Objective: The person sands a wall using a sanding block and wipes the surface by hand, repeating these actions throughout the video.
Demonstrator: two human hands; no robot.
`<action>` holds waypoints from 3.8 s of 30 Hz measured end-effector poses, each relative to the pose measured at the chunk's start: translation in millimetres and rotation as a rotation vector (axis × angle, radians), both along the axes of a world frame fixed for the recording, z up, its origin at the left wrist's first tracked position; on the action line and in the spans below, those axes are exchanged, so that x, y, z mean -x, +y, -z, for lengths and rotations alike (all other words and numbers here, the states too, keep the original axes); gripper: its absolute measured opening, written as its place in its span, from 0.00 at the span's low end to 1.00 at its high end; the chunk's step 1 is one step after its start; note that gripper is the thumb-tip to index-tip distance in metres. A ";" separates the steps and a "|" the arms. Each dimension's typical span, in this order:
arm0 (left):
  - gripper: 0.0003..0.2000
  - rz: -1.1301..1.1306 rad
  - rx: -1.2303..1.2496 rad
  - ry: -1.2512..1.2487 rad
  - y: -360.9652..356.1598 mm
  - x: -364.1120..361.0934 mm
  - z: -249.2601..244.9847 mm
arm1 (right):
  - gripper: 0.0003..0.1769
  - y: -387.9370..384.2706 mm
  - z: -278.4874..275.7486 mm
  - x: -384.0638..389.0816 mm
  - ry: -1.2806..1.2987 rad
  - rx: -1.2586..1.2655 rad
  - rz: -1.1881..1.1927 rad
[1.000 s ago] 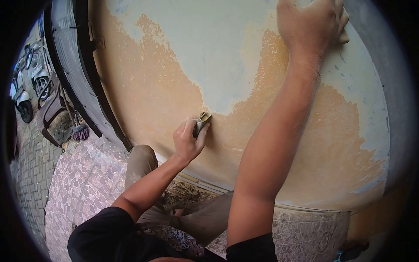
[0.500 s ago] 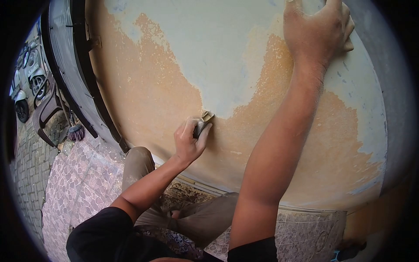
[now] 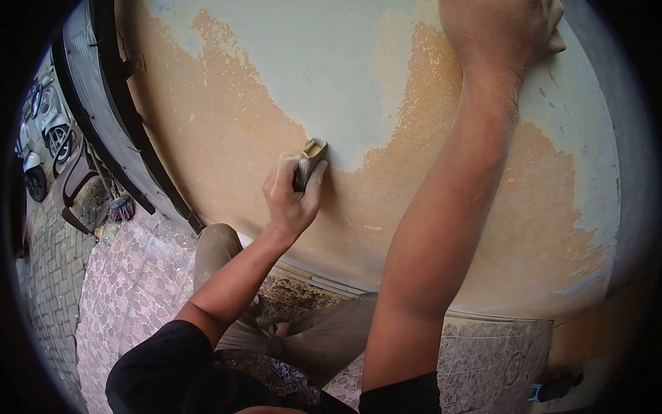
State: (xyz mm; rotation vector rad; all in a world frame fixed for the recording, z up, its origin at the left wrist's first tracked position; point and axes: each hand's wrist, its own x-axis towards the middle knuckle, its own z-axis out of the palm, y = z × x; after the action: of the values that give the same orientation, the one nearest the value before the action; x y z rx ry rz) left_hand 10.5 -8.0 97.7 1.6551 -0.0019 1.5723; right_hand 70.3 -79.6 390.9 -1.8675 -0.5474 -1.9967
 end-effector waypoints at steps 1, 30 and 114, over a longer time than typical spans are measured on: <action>0.12 -0.018 0.015 -0.018 9.6 -4.3 -26.7 | 0.24 -2.7 -0.4 -0.9 -0.027 0.025 -0.027; 0.13 -0.047 -0.105 -0.015 12.0 2.6 -68.0 | 0.26 -0.8 -1.1 13.2 0.070 0.009 -0.031; 0.12 -0.123 -0.008 0.012 28.1 -3.1 -67.5 | 0.25 -7.7 -0.8 0.5 0.034 0.018 -0.056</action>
State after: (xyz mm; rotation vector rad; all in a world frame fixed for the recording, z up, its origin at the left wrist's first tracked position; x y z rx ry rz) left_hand 13.5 20.1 165.2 1.6985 0.1009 1.6557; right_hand 69.8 -87.3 391.7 -1.8726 -0.6031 -1.9270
